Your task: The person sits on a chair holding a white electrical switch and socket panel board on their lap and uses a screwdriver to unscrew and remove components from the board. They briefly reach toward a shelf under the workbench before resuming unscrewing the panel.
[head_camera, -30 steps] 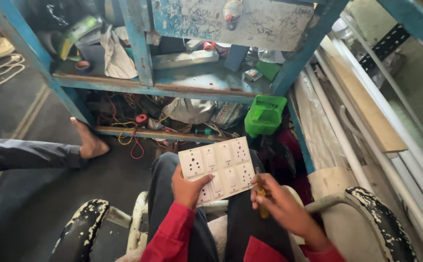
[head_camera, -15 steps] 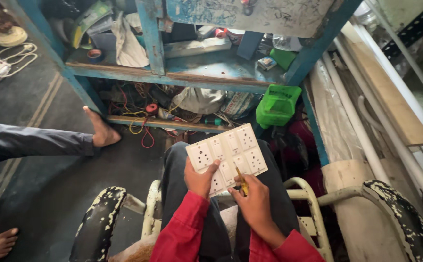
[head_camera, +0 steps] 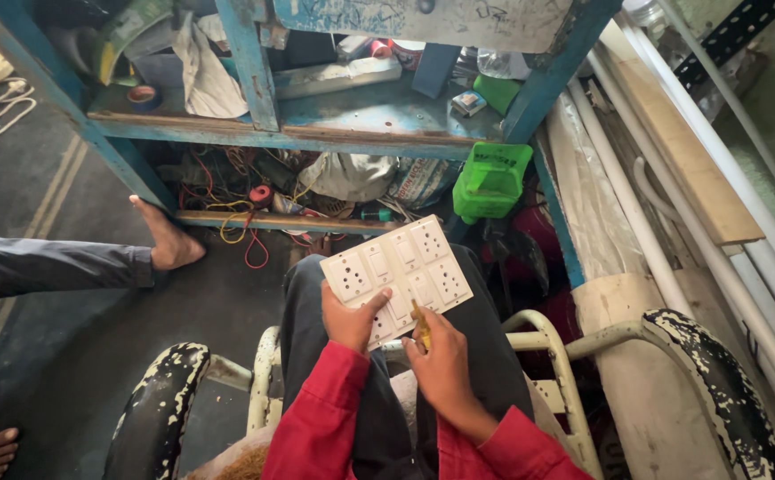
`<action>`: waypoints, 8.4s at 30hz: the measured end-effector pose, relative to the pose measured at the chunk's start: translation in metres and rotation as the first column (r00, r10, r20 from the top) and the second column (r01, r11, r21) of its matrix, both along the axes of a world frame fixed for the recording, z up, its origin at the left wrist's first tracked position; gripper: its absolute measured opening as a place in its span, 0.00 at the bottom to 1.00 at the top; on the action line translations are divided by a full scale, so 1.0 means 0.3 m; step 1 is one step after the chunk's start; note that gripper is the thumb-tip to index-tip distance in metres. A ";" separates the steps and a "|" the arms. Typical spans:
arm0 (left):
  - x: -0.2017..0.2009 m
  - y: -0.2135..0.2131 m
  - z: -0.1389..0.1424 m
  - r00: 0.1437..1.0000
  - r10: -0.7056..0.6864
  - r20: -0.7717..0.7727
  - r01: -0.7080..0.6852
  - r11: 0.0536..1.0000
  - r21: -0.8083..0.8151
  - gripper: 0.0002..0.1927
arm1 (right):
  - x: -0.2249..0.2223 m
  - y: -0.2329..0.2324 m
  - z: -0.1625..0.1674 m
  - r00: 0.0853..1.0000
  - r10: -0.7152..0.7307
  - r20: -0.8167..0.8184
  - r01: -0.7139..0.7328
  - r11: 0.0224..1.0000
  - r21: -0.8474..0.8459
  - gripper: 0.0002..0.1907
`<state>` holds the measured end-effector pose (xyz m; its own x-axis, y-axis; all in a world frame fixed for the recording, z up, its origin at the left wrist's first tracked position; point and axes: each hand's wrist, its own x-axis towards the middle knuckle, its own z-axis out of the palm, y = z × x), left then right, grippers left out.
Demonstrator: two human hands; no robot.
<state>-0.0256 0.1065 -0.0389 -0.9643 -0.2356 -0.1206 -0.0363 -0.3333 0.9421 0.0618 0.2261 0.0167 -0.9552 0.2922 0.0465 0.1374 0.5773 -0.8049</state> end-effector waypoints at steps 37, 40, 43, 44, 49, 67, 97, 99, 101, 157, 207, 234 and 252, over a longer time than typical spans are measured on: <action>-0.037 -0.095 -0.018 0.924 -0.339 -0.177 0.373 0.904 0.212 0.29 | -0.248 0.085 0.406 0.757 0.569 0.322 -0.540 0.268 0.798 0.07; -0.032 -0.101 -0.017 0.930 -0.326 -0.171 0.359 0.904 0.233 0.30 | -0.288 0.078 0.412 0.779 0.552 0.297 -0.539 0.349 0.767 0.14; -0.035 -0.108 -0.016 0.924 -0.307 -0.230 0.353 0.915 0.196 0.30 | -0.304 0.084 0.431 0.521 0.853 -0.010 -0.589 0.369 0.719 0.12; -0.040 -0.111 -0.016 0.917 -0.308 -0.251 0.355 0.920 0.168 0.30 | -0.307 0.079 0.433 0.570 0.813 0.117 -0.595 0.310 0.742 0.11; -0.036 -0.105 -0.022 0.924 -0.305 -0.229 0.352 0.913 0.206 0.29 | -0.282 0.068 0.439 0.757 0.409 0.510 -0.634 0.269 0.725 0.14; -0.030 -0.115 -0.045 0.917 -0.272 -0.291 0.331 0.927 0.178 0.31 | -0.262 0.105 0.443 0.497 0.803 0.330 -0.568 0.013 0.823 0.11; -0.010 -0.093 -0.011 0.914 -0.251 -0.320 0.284 0.957 0.062 0.28 | -0.416 0.100 0.360 0.638 0.429 0.639 -0.638 0.760 0.127 0.09; -0.015 -0.097 -0.013 0.919 -0.235 -0.315 0.261 0.964 0.042 0.29 | -0.400 0.101 0.384 0.612 0.623 0.487 -0.787 0.424 0.447 0.09; -0.019 -0.097 -0.017 0.925 -0.240 -0.294 0.267 0.962 0.055 0.28 | -0.391 0.107 0.415 0.489 0.731 0.475 -0.786 0.133 0.604 0.10; -0.192 -0.167 0.049 0.999 -0.012 -0.043 0.020 0.985 0.170 0.45 | -1.464 0.243 0.008 0.792 0.481 -0.377 -0.224 0.802 0.553 0.07; 0.079 -0.067 0.244 0.921 -0.255 -0.294 0.275 0.961 0.027 0.43 | -0.379 0.257 -0.163 0.968 0.198 -0.153 -0.129 -0.130 -0.983 0.25; 0.039 -0.166 -0.006 0.723 -0.321 -0.612 0.635 -0.042 0.772 0.48 | -0.123 -0.172 0.230 0.896 0.287 -0.338 -0.442 0.522 -0.730 0.11; 0.038 -0.171 -0.004 0.738 -0.355 -0.573 0.667 0.260 0.698 0.46 | -0.086 -0.176 0.204 0.960 0.151 -0.237 -0.276 0.360 -0.891 0.14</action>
